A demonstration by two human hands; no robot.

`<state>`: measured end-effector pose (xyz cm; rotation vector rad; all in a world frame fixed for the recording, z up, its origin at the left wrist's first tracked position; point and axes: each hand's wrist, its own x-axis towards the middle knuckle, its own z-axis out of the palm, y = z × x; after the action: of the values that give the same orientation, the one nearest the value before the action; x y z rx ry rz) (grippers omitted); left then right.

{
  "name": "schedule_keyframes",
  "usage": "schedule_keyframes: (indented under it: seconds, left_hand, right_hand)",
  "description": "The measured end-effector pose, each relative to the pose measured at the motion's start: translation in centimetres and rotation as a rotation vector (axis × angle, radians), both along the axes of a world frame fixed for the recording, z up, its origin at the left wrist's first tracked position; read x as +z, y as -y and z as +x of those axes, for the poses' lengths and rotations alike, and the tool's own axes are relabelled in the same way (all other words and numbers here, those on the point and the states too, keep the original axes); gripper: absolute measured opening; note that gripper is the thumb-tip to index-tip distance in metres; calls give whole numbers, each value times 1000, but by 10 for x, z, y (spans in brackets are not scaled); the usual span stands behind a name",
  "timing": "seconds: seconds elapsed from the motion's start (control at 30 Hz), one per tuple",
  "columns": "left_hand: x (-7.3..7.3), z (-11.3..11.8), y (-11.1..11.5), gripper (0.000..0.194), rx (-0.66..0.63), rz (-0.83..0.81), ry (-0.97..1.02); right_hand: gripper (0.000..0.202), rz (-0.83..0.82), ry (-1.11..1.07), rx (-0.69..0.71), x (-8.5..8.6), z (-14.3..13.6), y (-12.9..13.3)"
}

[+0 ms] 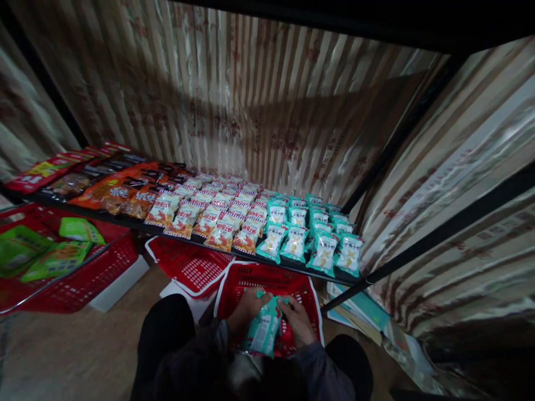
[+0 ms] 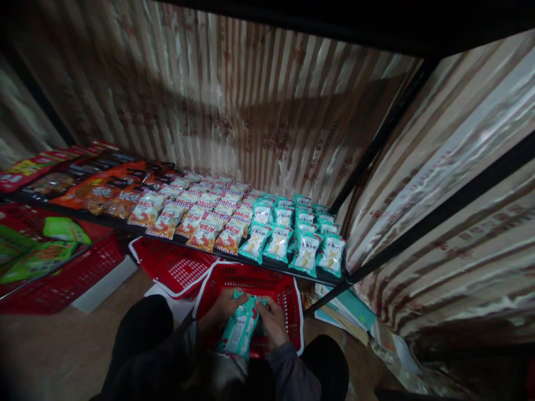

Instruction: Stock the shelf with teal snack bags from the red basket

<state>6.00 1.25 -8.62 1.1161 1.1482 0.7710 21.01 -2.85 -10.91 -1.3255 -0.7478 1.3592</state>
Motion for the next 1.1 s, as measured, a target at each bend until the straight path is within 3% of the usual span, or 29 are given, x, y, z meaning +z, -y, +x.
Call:
schedule_keyframes:
  seconds: [0.23,0.47,0.73,0.9,1.1]
  left_hand:
    - [10,23,2,47,-4,16,39]
    - [33,22,6,48,-15,44,45]
    - [52,21,15,43,123,-14,183]
    - [55,23,12,37,172,-56,244]
    - [61,26,-6,46,174,-82,343]
  right_hand:
    - [39,31,-56,-104,9,19,11]
    - [39,69,-46,-95,16,24,8]
    - [42,55,-116,-271,45,20,-3]
    - [37,54,-120,-254,61,23,-11]
    - [36,89,-106,-272,81,19,-28]
